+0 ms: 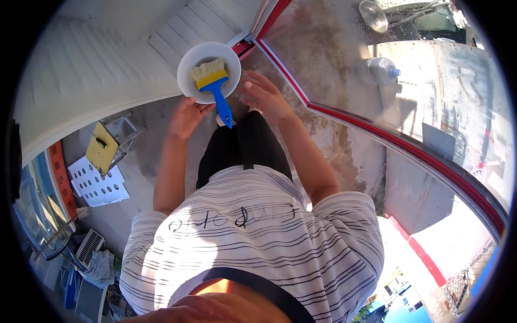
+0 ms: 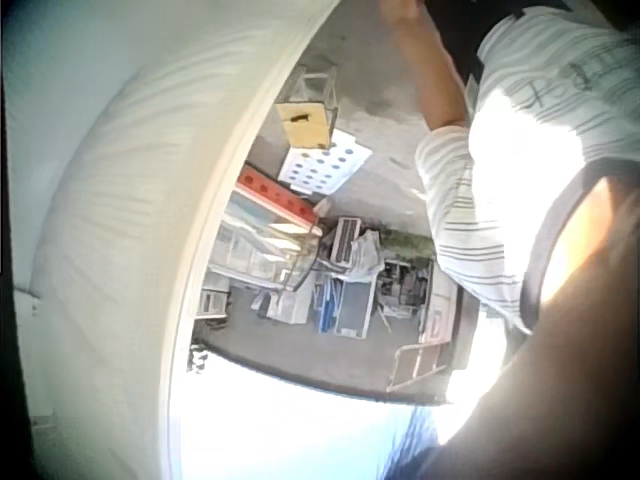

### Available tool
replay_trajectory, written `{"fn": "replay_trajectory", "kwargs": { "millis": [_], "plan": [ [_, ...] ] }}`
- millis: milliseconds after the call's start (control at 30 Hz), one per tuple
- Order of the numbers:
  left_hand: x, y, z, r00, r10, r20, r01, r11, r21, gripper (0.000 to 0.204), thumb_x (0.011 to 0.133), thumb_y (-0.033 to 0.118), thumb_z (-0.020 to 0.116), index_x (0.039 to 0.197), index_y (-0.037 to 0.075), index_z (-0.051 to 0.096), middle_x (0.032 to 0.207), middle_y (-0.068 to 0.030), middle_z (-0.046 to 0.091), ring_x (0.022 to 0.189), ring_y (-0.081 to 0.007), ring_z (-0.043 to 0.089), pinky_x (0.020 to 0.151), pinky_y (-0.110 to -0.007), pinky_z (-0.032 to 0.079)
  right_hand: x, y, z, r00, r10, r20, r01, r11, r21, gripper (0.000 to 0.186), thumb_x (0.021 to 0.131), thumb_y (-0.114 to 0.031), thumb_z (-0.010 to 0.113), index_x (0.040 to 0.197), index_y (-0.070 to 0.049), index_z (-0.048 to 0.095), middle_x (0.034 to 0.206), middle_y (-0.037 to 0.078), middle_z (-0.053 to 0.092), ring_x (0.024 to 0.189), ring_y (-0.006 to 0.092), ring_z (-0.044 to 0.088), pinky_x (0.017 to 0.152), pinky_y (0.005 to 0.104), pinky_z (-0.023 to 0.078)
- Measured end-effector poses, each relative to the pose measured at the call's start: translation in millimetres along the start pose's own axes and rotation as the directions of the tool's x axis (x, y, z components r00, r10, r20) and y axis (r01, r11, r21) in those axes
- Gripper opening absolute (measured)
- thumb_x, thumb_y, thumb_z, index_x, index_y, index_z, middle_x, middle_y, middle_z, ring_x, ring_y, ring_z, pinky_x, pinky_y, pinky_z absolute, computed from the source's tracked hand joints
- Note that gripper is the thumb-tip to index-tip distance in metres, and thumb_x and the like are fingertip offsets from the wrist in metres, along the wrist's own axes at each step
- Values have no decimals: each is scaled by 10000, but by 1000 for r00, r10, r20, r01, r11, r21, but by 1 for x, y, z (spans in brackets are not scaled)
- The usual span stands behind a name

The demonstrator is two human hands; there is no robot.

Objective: The person applies a liquid from a bowl to the rubber seal and interior frame of an open refrigerator door using a paintbrush.

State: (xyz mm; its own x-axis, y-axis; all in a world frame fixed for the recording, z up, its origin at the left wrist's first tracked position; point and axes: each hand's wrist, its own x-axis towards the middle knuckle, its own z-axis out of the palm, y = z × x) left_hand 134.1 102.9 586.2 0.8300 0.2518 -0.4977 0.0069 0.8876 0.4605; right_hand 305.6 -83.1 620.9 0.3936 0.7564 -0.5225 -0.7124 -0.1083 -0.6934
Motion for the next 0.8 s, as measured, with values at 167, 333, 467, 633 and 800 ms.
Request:
{"fn": "replay_trajectory", "kwargs": {
  "millis": [167,333,467,633,800],
  "plan": [
    [-8,2,45,994,-109,5,106,977,187,587,824,219,666,1330,56,416,1246,-112,539,1159,-275,531,1050,-454,387,-19,-11,3,985,-29,169,-13,970,241,636,895,-343,620,1393,-68,333,1324,122,486,1183,256,529,1010,463,419],
    [-35,0,123,806,530,263,-389,139,911,642,770,236,717,1348,133,459,1303,-74,478,1217,-214,465,1048,-415,356,-31,-8,-31,992,-52,116,10,944,331,506,913,-269,601,1330,-73,390,1269,110,523,1142,230,556,977,395,471],
    [-44,-8,159,732,166,661,-448,-614,650,529,752,189,724,1253,134,560,1216,-39,541,1146,-241,503,981,-401,397,-37,-8,-46,996,-82,29,67,938,341,443,921,-251,594,1293,-70,437,1214,95,563,1098,209,587,955,365,489],
    [-9,-39,156,685,263,679,-453,-577,680,360,789,221,712,1135,144,648,1066,-38,633,959,-249,601,869,-378,453,-42,-16,-59,997,-70,18,61,945,322,390,907,-207,605,1234,-72,439,1180,102,551,1072,214,588,914,374,513],
    [17,-28,165,722,368,586,-400,-469,788,275,852,297,650,1067,130,680,991,-94,667,818,-297,638,715,-373,491,-47,-25,-63,997,-75,-5,73,950,303,393,899,-200,611,1234,-71,452,1159,92,566,1041,204,600,905,368,517]
  ]
}}
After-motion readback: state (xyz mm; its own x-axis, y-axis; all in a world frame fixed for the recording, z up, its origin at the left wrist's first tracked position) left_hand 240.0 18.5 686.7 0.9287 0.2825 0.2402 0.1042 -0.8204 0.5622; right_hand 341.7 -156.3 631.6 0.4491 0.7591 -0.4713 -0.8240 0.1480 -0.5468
